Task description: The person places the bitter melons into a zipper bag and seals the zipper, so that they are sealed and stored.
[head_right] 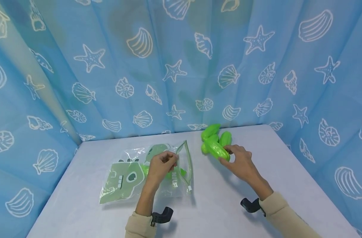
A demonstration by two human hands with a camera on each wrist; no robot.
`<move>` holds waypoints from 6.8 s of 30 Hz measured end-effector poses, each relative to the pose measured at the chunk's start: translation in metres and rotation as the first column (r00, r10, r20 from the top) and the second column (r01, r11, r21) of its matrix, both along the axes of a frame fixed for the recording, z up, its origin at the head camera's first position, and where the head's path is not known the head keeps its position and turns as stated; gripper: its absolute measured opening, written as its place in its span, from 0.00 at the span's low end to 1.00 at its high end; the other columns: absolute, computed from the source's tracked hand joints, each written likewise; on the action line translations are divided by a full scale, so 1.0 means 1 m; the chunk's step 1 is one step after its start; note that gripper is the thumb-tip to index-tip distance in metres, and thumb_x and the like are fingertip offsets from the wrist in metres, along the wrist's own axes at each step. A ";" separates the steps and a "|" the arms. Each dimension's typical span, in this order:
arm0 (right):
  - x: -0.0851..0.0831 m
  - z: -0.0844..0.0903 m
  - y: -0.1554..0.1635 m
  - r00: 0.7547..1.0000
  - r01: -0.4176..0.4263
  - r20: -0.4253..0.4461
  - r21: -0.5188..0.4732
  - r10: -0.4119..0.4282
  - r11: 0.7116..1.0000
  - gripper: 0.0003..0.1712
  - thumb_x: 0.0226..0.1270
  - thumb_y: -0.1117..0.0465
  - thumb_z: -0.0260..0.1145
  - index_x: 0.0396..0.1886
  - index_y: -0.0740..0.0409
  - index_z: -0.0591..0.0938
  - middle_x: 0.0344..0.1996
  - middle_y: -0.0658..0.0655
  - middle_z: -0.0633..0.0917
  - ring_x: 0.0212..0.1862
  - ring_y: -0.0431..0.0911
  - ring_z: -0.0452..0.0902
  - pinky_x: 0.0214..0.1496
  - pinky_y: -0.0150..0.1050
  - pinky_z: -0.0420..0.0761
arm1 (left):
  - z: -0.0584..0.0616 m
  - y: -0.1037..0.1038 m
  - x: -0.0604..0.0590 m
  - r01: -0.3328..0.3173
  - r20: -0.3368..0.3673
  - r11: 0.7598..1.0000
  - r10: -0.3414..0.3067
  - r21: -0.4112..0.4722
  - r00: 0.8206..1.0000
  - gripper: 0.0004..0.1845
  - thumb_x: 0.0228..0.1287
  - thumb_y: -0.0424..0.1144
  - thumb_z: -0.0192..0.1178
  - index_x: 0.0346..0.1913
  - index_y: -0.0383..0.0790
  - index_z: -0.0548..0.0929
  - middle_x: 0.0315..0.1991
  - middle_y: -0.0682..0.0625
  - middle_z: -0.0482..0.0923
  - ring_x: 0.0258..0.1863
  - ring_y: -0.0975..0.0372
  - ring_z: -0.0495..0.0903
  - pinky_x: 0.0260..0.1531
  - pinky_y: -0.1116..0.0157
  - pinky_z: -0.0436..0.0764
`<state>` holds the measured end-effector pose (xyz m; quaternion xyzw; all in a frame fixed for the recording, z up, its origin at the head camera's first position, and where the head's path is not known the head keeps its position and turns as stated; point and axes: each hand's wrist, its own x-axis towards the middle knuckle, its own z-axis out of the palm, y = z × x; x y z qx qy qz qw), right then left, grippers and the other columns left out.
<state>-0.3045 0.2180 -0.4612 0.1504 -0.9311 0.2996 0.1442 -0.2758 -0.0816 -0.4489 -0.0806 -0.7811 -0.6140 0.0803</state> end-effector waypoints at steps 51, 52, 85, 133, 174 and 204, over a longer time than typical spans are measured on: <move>0.015 -0.011 -0.051 0.981 -0.192 0.010 0.041 0.192 0.980 0.28 0.52 0.49 0.71 0.53 0.50 0.77 0.46 0.47 0.77 0.46 0.43 0.72 0.49 0.51 0.58 | -0.002 0.001 0.001 -0.010 -0.010 1.000 0.010 -0.017 1.000 0.10 0.60 0.46 0.60 0.32 0.43 0.83 0.21 0.52 0.79 0.18 0.61 0.75 0.18 0.69 0.72; 0.015 -0.011 -0.052 0.981 -0.196 0.006 0.041 0.196 0.980 0.28 0.52 0.49 0.71 0.53 0.50 0.77 0.46 0.47 0.78 0.46 0.43 0.72 0.49 0.50 0.58 | -0.002 0.001 0.001 -0.010 -0.011 1.000 0.009 -0.017 1.000 0.10 0.60 0.46 0.60 0.33 0.42 0.83 0.21 0.52 0.79 0.18 0.61 0.75 0.18 0.69 0.72; 0.007 -0.022 -0.094 0.963 -0.258 -0.054 0.083 0.263 0.963 0.27 0.50 0.50 0.72 0.51 0.50 0.78 0.43 0.44 0.79 0.47 0.41 0.71 0.45 0.47 0.59 | -0.002 0.003 0.001 -0.008 -0.027 1.000 0.009 0.017 1.000 0.10 0.59 0.47 0.62 0.31 0.44 0.83 0.21 0.49 0.78 0.18 0.61 0.74 0.18 0.70 0.73; -0.036 -0.009 -0.073 0.992 -0.039 -0.119 0.060 0.046 0.997 0.23 0.57 0.52 0.66 0.50 0.60 0.78 0.45 0.57 0.80 0.50 0.53 0.72 0.43 0.51 0.59 | 0.007 -0.003 -0.004 0.020 -0.013 1.000 -0.020 0.005 1.000 0.09 0.60 0.48 0.60 0.30 0.46 0.82 0.21 0.51 0.78 0.18 0.60 0.75 0.19 0.68 0.73; -0.081 -0.034 0.019 0.949 0.294 0.082 0.110 -0.303 0.949 0.33 0.57 0.48 0.63 0.50 0.73 0.73 0.33 0.67 0.77 0.35 0.59 0.68 0.33 0.50 0.58 | -0.001 0.002 0.001 0.008 0.055 1.000 -0.008 0.006 0.998 0.10 0.59 0.49 0.61 0.32 0.47 0.83 0.23 0.50 0.79 0.21 0.58 0.76 0.20 0.68 0.73; -0.042 -0.027 0.032 0.976 0.219 0.010 -0.018 -0.219 0.976 0.32 0.60 0.46 0.63 0.54 0.68 0.73 0.45 0.68 0.78 0.46 0.60 0.68 0.37 0.53 0.55 | -0.009 0.005 0.004 0.014 0.048 1.000 -0.014 0.001 0.999 0.08 0.59 0.47 0.61 0.32 0.47 0.83 0.22 0.51 0.79 0.19 0.60 0.75 0.19 0.69 0.73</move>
